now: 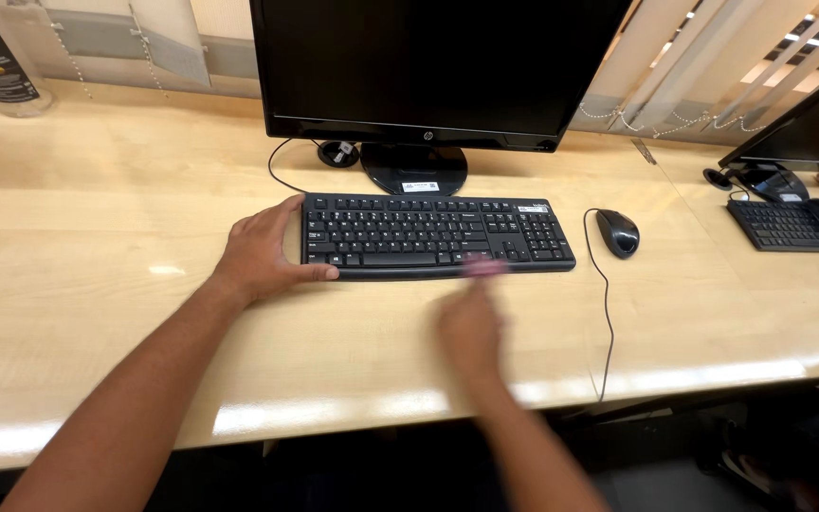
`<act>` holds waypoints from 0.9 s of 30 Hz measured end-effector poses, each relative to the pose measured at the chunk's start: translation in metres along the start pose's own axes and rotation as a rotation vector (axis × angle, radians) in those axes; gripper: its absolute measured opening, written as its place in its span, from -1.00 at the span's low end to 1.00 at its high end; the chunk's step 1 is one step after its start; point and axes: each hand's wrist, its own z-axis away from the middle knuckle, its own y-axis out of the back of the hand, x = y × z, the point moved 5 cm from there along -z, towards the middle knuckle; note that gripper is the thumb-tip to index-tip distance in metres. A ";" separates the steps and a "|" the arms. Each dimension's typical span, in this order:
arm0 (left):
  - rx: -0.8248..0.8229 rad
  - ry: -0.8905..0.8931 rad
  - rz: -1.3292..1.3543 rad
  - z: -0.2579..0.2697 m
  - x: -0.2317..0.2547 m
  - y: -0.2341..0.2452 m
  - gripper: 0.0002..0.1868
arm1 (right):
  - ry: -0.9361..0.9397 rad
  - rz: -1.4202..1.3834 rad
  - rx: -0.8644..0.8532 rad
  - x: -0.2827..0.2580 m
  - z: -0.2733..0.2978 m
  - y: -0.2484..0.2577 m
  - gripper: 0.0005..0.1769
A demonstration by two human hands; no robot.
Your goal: The person cleans a computer mouse, a keyboard, and a monitor by hand with a cloth.
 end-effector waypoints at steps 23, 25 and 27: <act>0.054 0.199 0.148 0.001 -0.023 -0.011 -0.16 | -0.092 0.251 -0.010 0.061 -0.037 0.024 -0.19; 0.073 0.206 0.212 -0.001 -0.025 -0.010 -0.20 | 0.071 0.026 -0.092 -0.002 0.021 -0.005 -0.08; 0.094 0.206 0.331 -0.001 -0.029 -0.009 -0.24 | 0.354 -0.033 -0.267 -0.070 0.082 -0.019 -0.13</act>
